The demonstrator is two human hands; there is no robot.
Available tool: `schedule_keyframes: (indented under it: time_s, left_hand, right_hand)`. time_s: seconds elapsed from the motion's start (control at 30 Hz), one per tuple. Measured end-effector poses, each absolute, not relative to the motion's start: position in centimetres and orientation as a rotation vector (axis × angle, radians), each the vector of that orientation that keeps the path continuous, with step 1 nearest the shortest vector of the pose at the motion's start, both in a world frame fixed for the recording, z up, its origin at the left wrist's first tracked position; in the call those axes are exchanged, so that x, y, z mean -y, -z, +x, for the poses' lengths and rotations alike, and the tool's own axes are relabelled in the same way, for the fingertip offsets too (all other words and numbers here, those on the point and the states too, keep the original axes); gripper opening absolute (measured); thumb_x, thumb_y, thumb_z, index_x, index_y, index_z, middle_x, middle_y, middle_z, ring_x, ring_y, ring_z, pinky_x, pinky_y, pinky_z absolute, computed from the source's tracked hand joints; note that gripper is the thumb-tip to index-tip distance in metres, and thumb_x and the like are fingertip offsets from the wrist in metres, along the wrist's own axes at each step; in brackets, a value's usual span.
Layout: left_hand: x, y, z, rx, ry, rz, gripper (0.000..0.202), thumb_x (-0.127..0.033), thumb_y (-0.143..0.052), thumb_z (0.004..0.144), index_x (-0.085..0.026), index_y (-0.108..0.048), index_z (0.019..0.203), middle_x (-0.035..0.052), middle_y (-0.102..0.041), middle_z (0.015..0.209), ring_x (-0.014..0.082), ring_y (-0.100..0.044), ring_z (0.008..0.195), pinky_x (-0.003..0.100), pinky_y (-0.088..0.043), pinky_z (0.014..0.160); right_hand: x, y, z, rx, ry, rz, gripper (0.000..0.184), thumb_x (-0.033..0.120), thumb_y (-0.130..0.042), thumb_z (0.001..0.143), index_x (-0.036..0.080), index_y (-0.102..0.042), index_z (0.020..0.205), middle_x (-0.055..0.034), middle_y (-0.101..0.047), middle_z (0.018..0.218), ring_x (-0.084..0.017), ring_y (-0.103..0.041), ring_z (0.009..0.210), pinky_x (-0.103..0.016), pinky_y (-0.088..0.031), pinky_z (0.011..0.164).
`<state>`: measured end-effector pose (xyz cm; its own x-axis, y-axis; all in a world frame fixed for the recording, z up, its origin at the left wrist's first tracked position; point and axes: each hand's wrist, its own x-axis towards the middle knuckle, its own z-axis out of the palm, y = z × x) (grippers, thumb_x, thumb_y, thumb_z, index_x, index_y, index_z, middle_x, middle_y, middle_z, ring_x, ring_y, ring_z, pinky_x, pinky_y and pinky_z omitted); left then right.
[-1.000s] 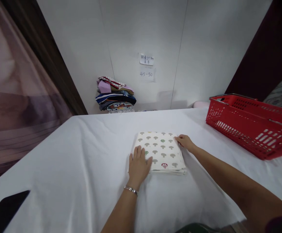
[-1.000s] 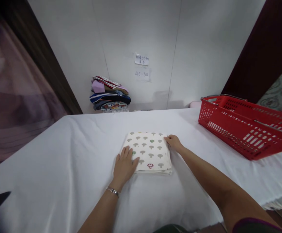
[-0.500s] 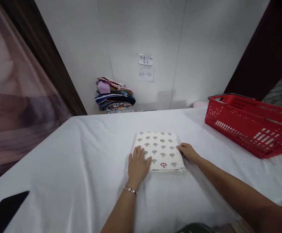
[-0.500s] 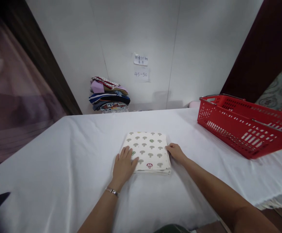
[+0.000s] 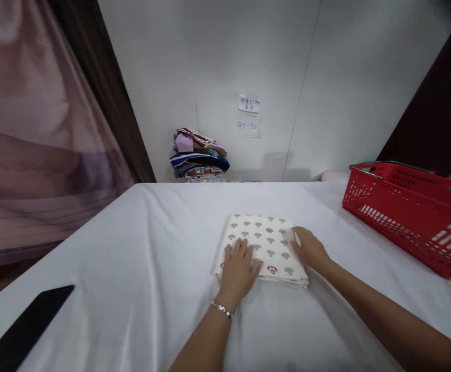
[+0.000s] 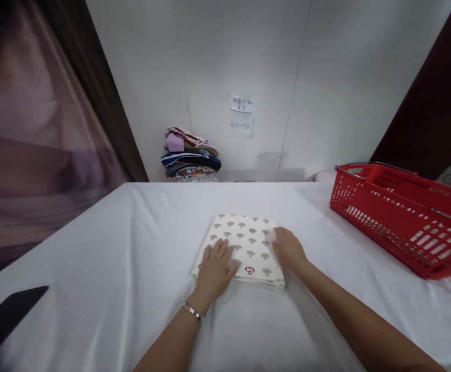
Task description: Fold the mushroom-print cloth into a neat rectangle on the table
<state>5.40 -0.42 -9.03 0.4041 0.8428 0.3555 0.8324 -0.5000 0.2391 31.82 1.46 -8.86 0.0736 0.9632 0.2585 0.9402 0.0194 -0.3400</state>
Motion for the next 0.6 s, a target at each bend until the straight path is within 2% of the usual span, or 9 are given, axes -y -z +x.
schedule_keyframes:
  time_s: [0.1,0.2,0.3,0.43,0.6]
  left_hand:
    - [0.6,9.3,5.7,-1.515,-0.643,2.622,0.043,-0.046,-0.036,0.089,-0.025,-0.049,0.125,0.0062,-0.044,0.137,0.0249,-0.032,0.130,0.052,-0.016,0.109]
    - [0.7,9.4,5.7,-1.520,-0.657,2.627,0.043,-0.045,-0.035,0.089,-0.025,-0.047,0.126,0.0062,-0.044,0.137,0.0245,-0.032,0.130,0.052,-0.016,0.109]
    - [0.7,9.3,5.6,-1.517,-0.672,2.631,0.044,-0.045,-0.036,0.089,-0.025,-0.046,0.127,0.0064,-0.044,0.137,0.0246,-0.032,0.130,0.052,-0.016,0.109]
    - [0.9,9.4,5.5,-1.482,-0.685,2.628,0.042,-0.044,-0.036,0.090,-0.024,-0.047,0.126,0.0060,-0.044,0.137,0.0242,-0.032,0.130,0.051,-0.017,0.109]
    - [1.2,9.2,5.5,-1.457,-0.706,2.576,0.039,-0.041,-0.038,0.089,-0.025,-0.049,0.123,0.0049,-0.045,0.136,0.0237,-0.033,0.130,0.050,-0.017,0.109]
  right_hand:
    - [-1.3,7.9,28.9,2.087,-0.005,-1.707,0.052,0.037,-0.040,0.084,0.019,-0.041,0.133,-0.0093,-0.039,0.140,-0.025,-0.034,0.129,-0.041,-0.029,0.104]
    - [-1.8,7.3,25.8,2.205,-0.027,-1.563,0.055,0.043,-0.036,0.088,0.018,-0.036,0.137,-0.0085,-0.031,0.146,-0.022,-0.025,0.134,-0.039,-0.026,0.107]
    - [-3.0,7.7,24.7,2.299,-0.002,-1.600,0.060,0.048,-0.035,0.088,0.014,-0.033,0.138,-0.0110,-0.024,0.148,-0.023,-0.017,0.137,-0.041,-0.020,0.109]
    - [-4.5,9.7,26.1,2.266,-0.004,-1.943,0.067,0.052,-0.036,0.087,0.008,-0.036,0.137,-0.0170,-0.027,0.146,-0.029,-0.019,0.135,-0.046,-0.019,0.107]
    - [-5.1,11.8,27.4,2.258,0.093,-1.978,0.068,0.055,-0.032,0.087,0.010,-0.036,0.137,-0.0154,-0.028,0.146,-0.028,-0.020,0.135,-0.045,-0.019,0.107]
